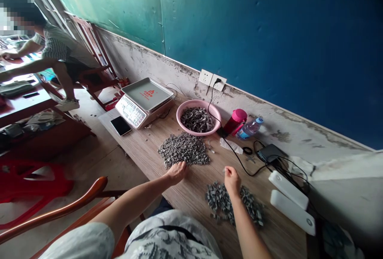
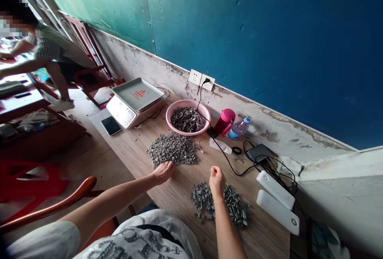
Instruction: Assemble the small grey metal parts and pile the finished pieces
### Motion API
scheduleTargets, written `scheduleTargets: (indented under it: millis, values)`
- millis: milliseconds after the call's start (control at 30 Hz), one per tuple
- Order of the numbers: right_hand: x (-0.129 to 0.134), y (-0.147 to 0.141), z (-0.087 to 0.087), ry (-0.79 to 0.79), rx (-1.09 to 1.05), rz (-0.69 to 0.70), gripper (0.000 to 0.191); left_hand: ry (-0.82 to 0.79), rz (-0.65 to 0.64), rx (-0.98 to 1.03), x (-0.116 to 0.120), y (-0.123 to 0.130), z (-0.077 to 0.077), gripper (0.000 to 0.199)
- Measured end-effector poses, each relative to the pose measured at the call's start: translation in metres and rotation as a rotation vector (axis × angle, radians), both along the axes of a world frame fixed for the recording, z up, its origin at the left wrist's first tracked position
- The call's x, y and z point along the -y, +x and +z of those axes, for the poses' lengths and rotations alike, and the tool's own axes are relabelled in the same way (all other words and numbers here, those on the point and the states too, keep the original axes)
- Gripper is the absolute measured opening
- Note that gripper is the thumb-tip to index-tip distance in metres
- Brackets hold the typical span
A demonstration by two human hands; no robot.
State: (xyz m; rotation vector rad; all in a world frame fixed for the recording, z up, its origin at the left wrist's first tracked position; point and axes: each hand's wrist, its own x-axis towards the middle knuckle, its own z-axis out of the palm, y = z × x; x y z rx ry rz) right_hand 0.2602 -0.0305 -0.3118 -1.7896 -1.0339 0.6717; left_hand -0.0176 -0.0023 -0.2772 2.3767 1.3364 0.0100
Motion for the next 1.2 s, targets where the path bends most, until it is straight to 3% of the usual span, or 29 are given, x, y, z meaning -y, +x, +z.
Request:
scheduleTargets:
  millis: [167, 300, 500, 667, 800, 1000, 1200]
  values:
    - [0.023, -0.032, 0.011, 0.035, -0.331, -0.010, 0.052, -0.084, 0.078, 0.169, 0.001, 0.003, 0.001, 0.023]
    - [0.046, -0.046, 0.026, 0.053, -0.550, -0.041, 0.059, -0.204, 0.206, 0.414, -0.003, 0.006, 0.016, 0.011]
    - [0.064, -0.059, 0.068, 0.080, -0.776, 0.004, 0.052, -0.534, 0.469, 0.946, 0.004, 0.037, 0.068, 0.014]
    - [0.059, -0.074, 0.121, 0.137, -0.844, 0.183, 0.038, -0.856, 0.544, 1.346, 0.026, 0.057, 0.116, 0.026]
    - [0.060, -0.085, 0.154, 0.169, -0.781, 0.249, 0.033, -1.003, 0.576, 1.520, 0.036, 0.058, 0.141, 0.024]
    - [0.066, -0.088, 0.177, 0.202, -0.751, 0.263, 0.030, -1.057, 0.536, 1.600, 0.043, 0.054, 0.159, 0.023]
    - [0.069, -0.087, 0.183, 0.191, -0.711, 0.299, 0.030, -0.743, 0.397, 1.596, 0.050, 0.058, 0.170, 0.029]
